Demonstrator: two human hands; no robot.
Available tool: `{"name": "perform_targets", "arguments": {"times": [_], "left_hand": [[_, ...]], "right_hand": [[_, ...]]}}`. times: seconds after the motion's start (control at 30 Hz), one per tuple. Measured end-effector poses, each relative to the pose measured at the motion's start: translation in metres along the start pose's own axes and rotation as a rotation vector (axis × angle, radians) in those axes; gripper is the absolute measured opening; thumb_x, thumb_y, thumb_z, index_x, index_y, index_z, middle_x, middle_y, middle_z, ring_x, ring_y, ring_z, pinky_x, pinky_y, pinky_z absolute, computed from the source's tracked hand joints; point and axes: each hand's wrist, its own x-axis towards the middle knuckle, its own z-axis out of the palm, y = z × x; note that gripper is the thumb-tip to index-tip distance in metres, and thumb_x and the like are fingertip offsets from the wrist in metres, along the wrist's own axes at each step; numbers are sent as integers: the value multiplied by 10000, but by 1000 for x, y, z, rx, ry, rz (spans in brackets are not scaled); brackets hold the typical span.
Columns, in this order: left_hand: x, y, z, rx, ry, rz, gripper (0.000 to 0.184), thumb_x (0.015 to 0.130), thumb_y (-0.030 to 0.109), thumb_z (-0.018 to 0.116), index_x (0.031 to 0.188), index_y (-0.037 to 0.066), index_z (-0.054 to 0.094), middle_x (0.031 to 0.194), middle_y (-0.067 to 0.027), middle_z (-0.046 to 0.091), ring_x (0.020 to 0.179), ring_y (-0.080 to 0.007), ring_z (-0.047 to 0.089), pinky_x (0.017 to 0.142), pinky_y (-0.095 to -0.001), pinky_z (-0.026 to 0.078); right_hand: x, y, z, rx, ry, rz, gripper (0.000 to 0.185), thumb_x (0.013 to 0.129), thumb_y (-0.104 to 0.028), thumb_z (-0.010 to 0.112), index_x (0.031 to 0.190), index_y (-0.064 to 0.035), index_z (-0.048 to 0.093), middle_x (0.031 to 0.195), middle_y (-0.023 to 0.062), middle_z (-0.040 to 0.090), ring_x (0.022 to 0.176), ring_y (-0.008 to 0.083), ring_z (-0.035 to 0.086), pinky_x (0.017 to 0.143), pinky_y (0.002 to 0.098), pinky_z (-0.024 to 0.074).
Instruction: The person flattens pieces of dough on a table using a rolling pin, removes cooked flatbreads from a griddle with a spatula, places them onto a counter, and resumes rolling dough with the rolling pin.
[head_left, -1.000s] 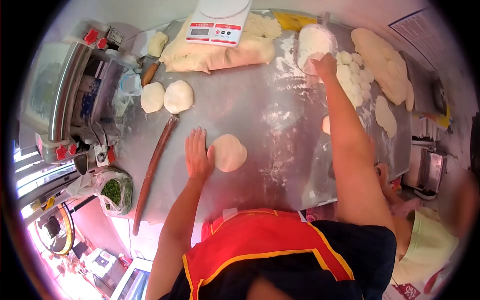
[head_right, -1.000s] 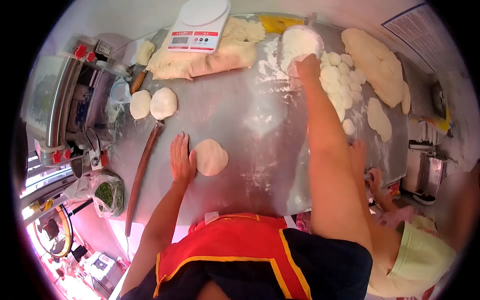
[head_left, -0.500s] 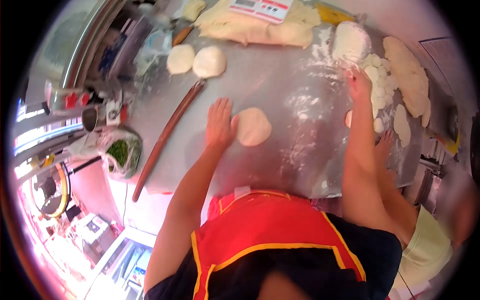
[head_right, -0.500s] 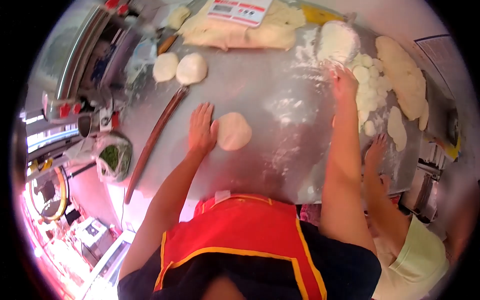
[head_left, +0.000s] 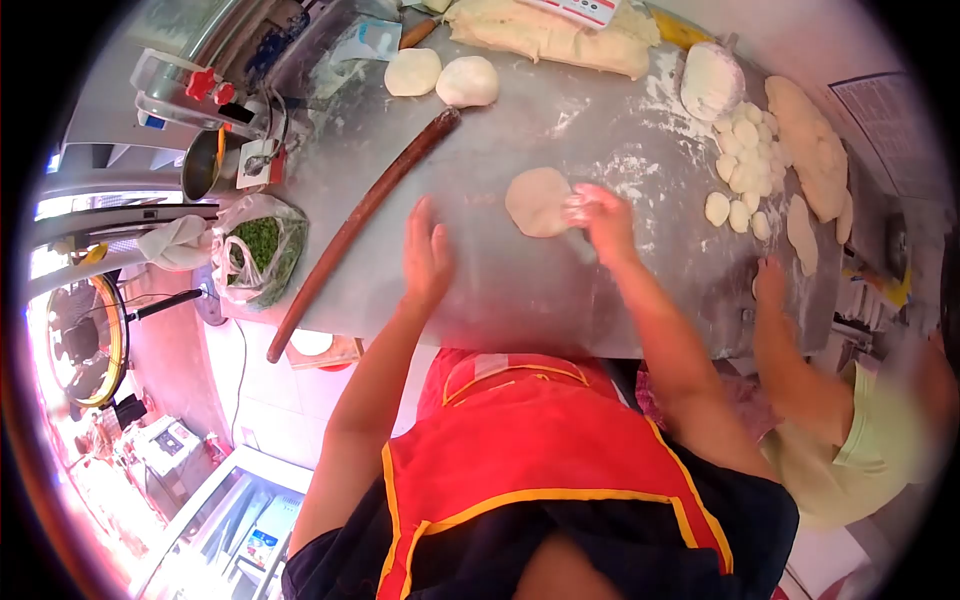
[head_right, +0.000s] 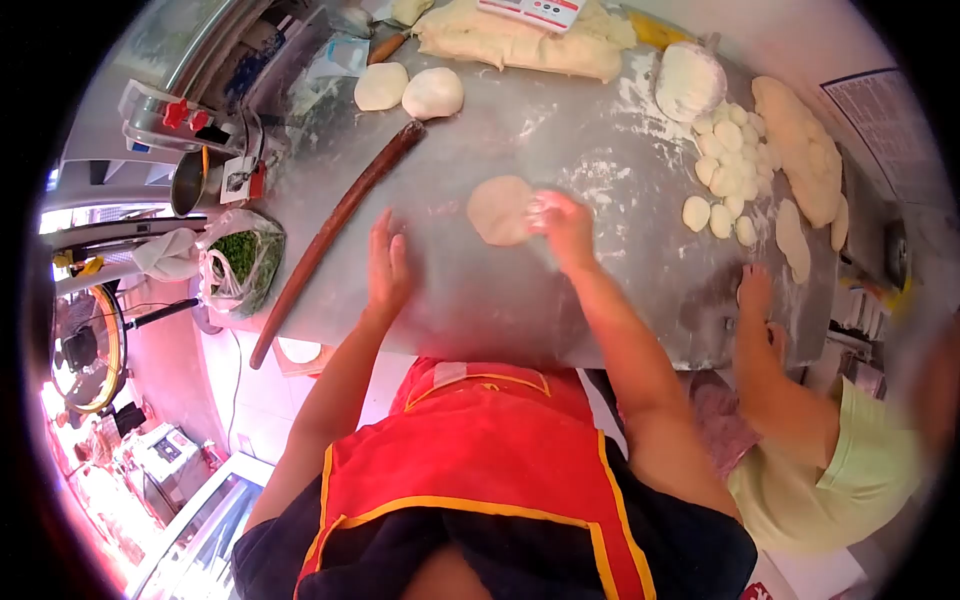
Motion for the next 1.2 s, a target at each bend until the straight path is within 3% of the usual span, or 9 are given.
{"name": "perform_targets", "arguments": {"times": [0.13, 0.23, 0.3, 0.37, 0.47, 0.67, 0.93, 1.07, 1.2], "left_hand": [[-30, -13, -30, 5, 78, -3, 458, 992, 145, 418, 1403, -56, 386, 1407, -244, 436, 1294, -382, 440, 1089, -415, 347], [-36, -20, -46, -1, 118, -18, 450, 994, 123, 422, 1400, -67, 384, 1395, -250, 440, 1289, -382, 441, 1085, -410, 349], [-42, -24, -51, 19, 132, -35, 447, 991, 106, 429, 1400, -68, 383, 1392, -250, 442, 1288, -382, 442, 1083, -410, 352], [-40, -26, -58, 60, 142, -16, 447, 986, 90, 439, 1401, -67, 383, 1391, -248, 443, 1285, -381, 443, 1079, -413, 356], [-44, -23, -66, 8, 162, -50, 456, 983, 98, 451, 1404, -62, 382, 1393, -256, 440, 1286, -393, 440, 1078, -415, 354], [-27, -35, -80, 325, 220, 133, 504, 934, 119, 540, 1390, -42, 401, 1396, -262, 439, 1292, -424, 418, 1086, -455, 338], [-16, -87, -122, 779, 152, -73, 435, 855, 198, 665, 1220, 5, 529, 1195, -179, 546, 1125, -384, 511, 966, -468, 409], [-17, -87, -132, 838, 133, -107, 369, 848, 226, 692, 1118, 15, 553, 1058, -171, 565, 1018, -381, 526, 886, -463, 427], [-16, -84, -136, 810, 83, -47, 333, 842, 229, 698, 1054, 10, 563, 979, -172, 570, 959, -378, 526, 842, -454, 429]], "right_hand": [[3, -15, 22, -484, 313, -403, 290, 889, -14, 519, 1144, 71, 626, 994, 159, 699, 859, 250, 674, 788, 369, 532], [16, 5, 52, -1082, 102, -941, 393, 879, -103, 580, 1240, 53, 569, 1085, 182, 678, 1013, 329, 644, 914, 458, 479], [6, -16, 103, -1542, -278, -149, 518, 876, -198, 612, 1330, 24, 498, 1263, 183, 594, 1211, 361, 534, 1029, 514, 394], [-47, 25, 97, -1477, -251, -889, 593, 879, -225, 614, 1407, -36, 424, 1427, 208, 443, 1337, 360, 410, 1114, 518, 320], [-79, 38, 57, -1236, -498, -839, 623, 877, -279, 640, 1410, -36, 428, 1450, 171, 421, 1371, 354, 365, 1130, 554, 267], [-21, 1, 74, -1263, -18, -803, 647, 809, -344, 716, 1377, -133, 488, 1461, 145, 396, 1360, 429, 326, 1074, 608, 301], [-81, 19, -17, -1438, -161, -788, 620, 799, -358, 710, 1356, -173, 511, 1420, 160, 421, 1311, 406, 385, 1053, 558, 329], [-26, 24, -87, -1508, 459, -512, 591, 857, -423, 628, 1375, -169, 495, 1481, 167, 397, 1287, 422, 410, 1071, 556, 305], [51, 4, -36, -1487, 558, -419, 602, 871, -428, 625, 1388, -153, 486, 1443, 205, 430, 1318, 441, 381, 1085, 545, 305]]}}
